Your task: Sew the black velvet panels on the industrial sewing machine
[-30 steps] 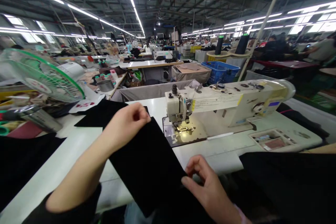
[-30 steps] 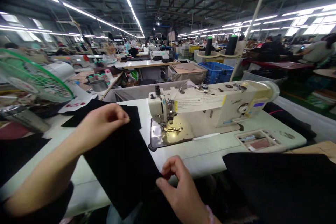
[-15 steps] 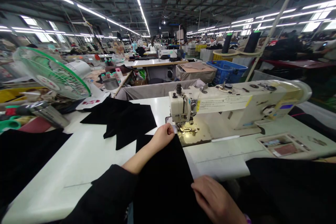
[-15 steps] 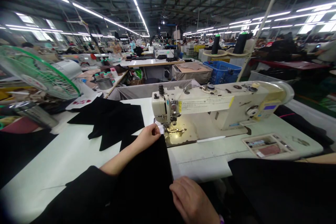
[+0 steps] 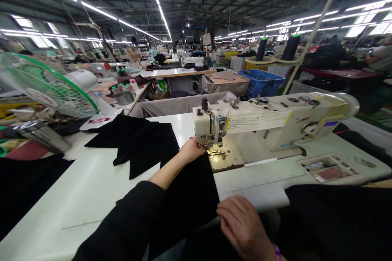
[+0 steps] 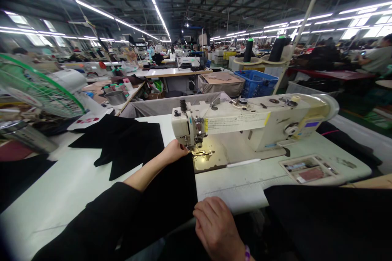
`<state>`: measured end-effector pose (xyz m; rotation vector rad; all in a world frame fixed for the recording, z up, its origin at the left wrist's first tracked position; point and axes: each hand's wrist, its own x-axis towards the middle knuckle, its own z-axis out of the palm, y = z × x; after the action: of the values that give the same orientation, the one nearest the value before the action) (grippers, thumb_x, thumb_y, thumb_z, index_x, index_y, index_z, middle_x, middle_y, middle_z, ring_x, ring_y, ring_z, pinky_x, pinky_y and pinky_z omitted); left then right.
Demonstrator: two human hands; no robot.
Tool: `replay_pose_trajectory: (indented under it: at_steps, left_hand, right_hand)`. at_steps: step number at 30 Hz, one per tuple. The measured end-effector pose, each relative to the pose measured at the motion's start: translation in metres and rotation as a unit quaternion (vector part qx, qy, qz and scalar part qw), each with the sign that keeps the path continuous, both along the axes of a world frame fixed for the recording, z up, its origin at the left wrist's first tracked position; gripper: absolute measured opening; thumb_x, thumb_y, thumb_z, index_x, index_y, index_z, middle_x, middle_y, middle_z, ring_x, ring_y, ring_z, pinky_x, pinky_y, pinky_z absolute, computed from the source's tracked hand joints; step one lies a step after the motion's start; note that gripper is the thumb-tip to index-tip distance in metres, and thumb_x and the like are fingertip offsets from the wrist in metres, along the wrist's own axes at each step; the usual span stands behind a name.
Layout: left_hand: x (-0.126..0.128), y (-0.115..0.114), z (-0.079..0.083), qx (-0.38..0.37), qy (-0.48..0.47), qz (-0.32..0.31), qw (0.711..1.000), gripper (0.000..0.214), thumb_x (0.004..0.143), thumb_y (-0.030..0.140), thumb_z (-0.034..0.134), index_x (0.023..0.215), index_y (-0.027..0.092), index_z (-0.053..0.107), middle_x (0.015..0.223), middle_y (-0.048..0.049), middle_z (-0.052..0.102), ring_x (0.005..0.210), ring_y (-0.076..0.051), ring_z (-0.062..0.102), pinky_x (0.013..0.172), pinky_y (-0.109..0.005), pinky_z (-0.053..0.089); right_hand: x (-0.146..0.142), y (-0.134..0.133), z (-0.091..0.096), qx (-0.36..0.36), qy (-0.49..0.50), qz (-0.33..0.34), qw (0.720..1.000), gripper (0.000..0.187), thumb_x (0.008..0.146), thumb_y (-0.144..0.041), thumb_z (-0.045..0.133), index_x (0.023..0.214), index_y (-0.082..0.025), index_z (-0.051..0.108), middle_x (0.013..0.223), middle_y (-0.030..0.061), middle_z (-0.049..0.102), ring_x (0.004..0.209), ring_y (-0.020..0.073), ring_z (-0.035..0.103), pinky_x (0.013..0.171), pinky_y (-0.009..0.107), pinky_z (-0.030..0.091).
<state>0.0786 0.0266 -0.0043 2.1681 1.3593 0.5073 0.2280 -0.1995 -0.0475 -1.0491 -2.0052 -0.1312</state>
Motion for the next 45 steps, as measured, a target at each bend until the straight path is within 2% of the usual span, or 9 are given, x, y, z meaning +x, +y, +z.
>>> replay_pose_trajectory:
  at_steps: [5,9,11,13,17,21,26,40,45]
  left_hand:
    - [-0.002,-0.005,0.009,0.033,0.026,0.011,0.999,0.009,0.073,0.010,0.062,0.078,0.017,0.058,0.067,0.0007,0.058,0.065,-0.016,0.056,0.059,-0.025,0.041]
    - [-0.012,-0.057,0.022,0.095,0.040,0.031,0.994,0.015,0.082,0.013,0.060,0.097,0.014,0.059,0.095,-0.0089,0.064,0.092,-0.024,0.060,0.083,-0.037,0.047]
    - [-0.020,-0.101,0.022,0.120,0.048,-0.043,0.991,0.011,0.086,0.018,0.060,0.096,0.017,0.060,0.099,-0.0086,0.064,0.095,-0.024,0.059,0.087,-0.039,0.049]
    - [-0.030,-0.142,0.016,0.116,0.056,-0.185,0.974,0.008,0.090,0.019,0.055,0.091,0.019,0.063,0.096,-0.0058,0.066,0.091,-0.021,0.061,0.082,-0.035,0.053]
    - [-0.051,-0.177,-0.010,0.227,0.105,-0.289,0.924,0.042,0.088,0.007,0.048,0.129,0.014,0.054,0.130,-0.0126,0.062,0.121,-0.026,0.055,0.098,-0.040,0.053]
    - [-0.057,-0.153,-0.022,0.267,0.148,-0.297,0.905,0.048,0.089,0.009,0.047,0.136,0.012,0.049,0.136,-0.0132,0.059,0.126,-0.028,0.053,0.103,-0.043,0.050]
    - [-0.051,-0.119,-0.010,0.283,0.160,-0.310,0.893,0.037,0.093,0.014,0.049,0.128,0.011,0.056,0.127,-0.0130,0.063,0.119,-0.028,0.057,0.102,-0.041,0.051]
    - [-0.048,-0.049,0.004,0.252,0.131,-0.291,0.913,0.033,0.090,0.008,0.045,0.115,0.013,0.066,0.117,-0.0132,0.065,0.110,-0.024,0.060,0.095,-0.039,0.054]
    - [-0.047,-0.034,0.009,0.245,0.142,-0.274,0.919,0.034,0.094,0.013,0.043,0.119,0.013,0.066,0.120,-0.0134,0.064,0.111,-0.024,0.059,0.097,-0.038,0.051]
  right_hand:
    - [0.001,0.001,0.003,-0.012,0.000,0.010,1.000,0.021,0.088,-0.003,0.047,0.096,-0.015,0.062,0.089,0.0057,0.067,0.082,0.0202,0.057,0.077,0.036,0.046]
    - [0.003,0.000,0.005,-0.030,0.002,0.023,0.999,0.021,0.089,-0.002,0.047,0.097,-0.015,0.061,0.090,0.0054,0.067,0.083,0.0202,0.057,0.080,0.037,0.046]
    - [0.004,0.000,0.005,-0.041,0.007,0.025,0.999,0.021,0.089,-0.003,0.047,0.097,-0.016,0.061,0.090,0.0054,0.066,0.084,0.0205,0.057,0.081,0.038,0.046]
    - [0.005,0.002,0.005,-0.057,0.007,0.028,0.998,0.020,0.090,-0.004,0.047,0.098,-0.016,0.061,0.091,0.0056,0.066,0.086,0.0208,0.057,0.082,0.039,0.047]
    - [0.006,0.012,0.006,-0.076,-0.001,0.018,0.997,0.023,0.090,-0.005,0.047,0.104,-0.017,0.062,0.096,0.0060,0.067,0.092,0.0211,0.057,0.091,0.043,0.046]
    - [0.006,0.029,0.011,-0.090,-0.015,0.008,0.996,0.026,0.087,-0.005,0.050,0.105,-0.017,0.064,0.099,0.0066,0.066,0.095,0.0218,0.055,0.095,0.044,0.045]
    - [0.004,0.052,0.016,-0.121,-0.038,-0.033,0.991,0.022,0.084,-0.005,0.057,0.097,-0.018,0.068,0.094,0.0059,0.062,0.093,0.0224,0.051,0.092,0.043,0.043]
    - [-0.003,0.119,0.023,-0.128,-0.112,-0.098,0.981,0.016,0.086,-0.009,0.061,0.090,-0.021,0.071,0.089,0.0042,0.062,0.092,0.0220,0.052,0.088,0.038,0.041]
    - [-0.005,0.117,0.022,-0.127,-0.102,-0.118,0.980,0.019,0.086,-0.008,0.059,0.097,-0.020,0.069,0.094,0.0065,0.062,0.094,0.0240,0.053,0.087,0.041,0.044]
